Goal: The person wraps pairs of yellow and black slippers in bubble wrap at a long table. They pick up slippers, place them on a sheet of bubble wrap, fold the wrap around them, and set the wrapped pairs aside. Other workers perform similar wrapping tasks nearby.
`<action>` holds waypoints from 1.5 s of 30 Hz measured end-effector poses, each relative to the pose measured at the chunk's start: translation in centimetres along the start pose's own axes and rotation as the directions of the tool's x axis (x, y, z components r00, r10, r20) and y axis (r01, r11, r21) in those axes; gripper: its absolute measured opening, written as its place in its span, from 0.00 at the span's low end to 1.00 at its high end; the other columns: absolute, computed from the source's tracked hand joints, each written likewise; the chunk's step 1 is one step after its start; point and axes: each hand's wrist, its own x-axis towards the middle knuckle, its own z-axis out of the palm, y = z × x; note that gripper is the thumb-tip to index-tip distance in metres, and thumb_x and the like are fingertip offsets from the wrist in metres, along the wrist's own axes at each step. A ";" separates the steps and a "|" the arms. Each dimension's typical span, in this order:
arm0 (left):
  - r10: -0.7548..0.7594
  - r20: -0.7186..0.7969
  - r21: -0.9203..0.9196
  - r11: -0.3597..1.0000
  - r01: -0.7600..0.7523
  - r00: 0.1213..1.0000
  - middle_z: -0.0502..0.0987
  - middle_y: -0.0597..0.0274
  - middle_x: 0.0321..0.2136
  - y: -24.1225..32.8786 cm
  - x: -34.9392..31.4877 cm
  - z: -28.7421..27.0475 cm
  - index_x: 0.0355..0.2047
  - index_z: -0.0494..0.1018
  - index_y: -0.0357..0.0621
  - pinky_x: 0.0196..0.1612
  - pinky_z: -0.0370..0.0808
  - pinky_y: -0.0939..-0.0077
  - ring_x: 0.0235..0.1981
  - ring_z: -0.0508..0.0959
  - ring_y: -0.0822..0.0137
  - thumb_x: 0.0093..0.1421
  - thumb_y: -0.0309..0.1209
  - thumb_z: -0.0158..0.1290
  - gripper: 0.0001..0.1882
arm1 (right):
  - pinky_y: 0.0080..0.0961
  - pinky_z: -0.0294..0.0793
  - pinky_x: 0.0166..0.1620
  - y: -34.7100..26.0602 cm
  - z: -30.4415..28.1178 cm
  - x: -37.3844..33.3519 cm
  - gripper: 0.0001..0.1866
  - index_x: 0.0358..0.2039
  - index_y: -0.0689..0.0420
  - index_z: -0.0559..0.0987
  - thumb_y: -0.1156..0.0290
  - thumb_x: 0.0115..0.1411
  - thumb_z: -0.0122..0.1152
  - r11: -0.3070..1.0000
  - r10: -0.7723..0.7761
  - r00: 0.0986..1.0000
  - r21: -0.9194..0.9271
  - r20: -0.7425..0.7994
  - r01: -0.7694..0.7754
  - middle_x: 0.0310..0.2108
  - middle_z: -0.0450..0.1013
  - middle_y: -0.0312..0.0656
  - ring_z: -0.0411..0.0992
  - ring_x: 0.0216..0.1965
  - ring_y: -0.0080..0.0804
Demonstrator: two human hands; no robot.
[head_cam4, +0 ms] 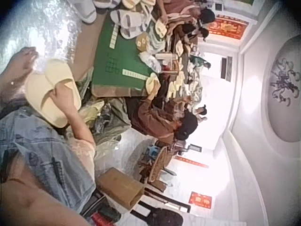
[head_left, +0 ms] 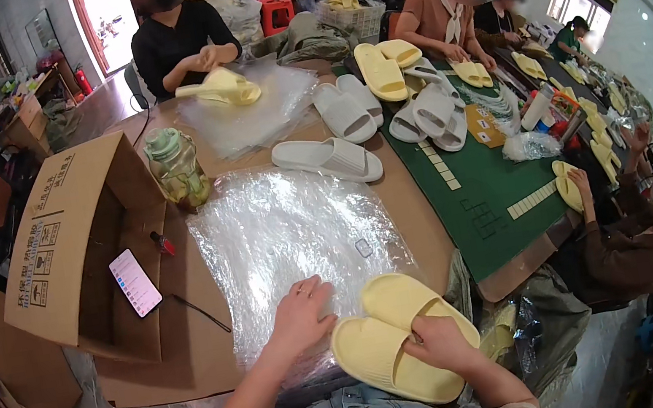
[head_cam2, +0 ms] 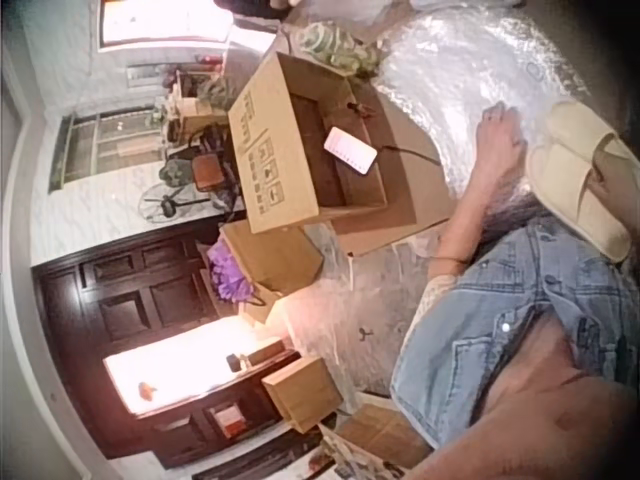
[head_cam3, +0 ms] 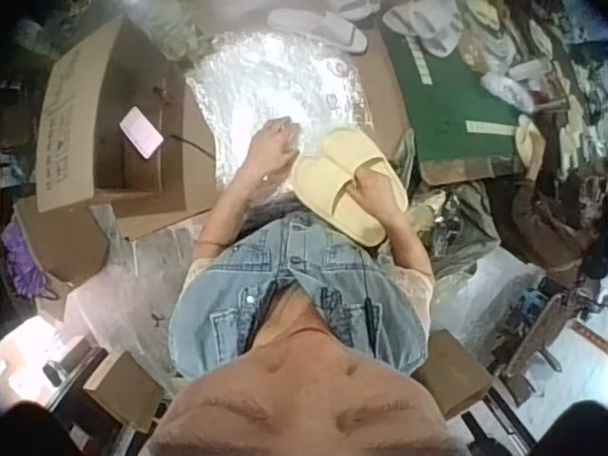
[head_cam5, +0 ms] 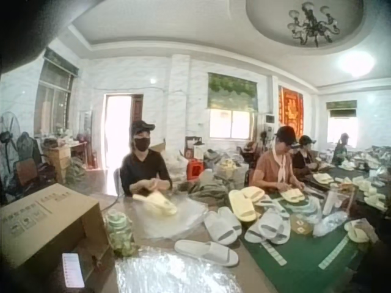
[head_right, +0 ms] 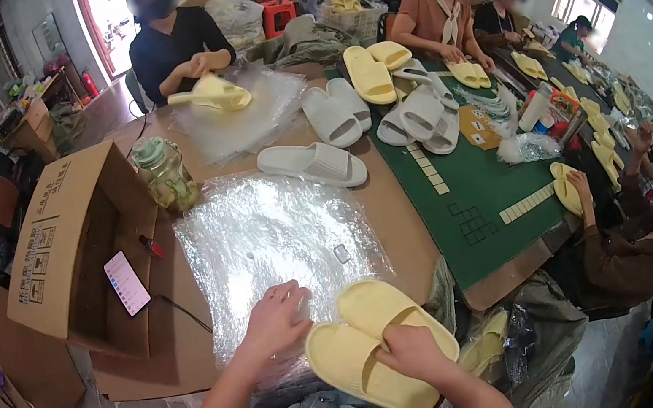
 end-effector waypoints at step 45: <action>0.010 0.127 -0.704 0.705 0.083 0.992 0.80 0.57 0.32 4.3 -1.2 -4.9 0.42 0.80 0.39 0.41 0.75 0.72 0.36 0.80 0.64 0.64 0.27 0.56 0.08 | 0.54 0.75 0.37 -4.8 6.0 14.4 0.21 0.37 0.61 0.73 0.53 0.62 0.60 0.995 0.103 0.982 0.032 -0.159 -0.099 0.33 0.76 0.58 0.77 0.34 0.61</action>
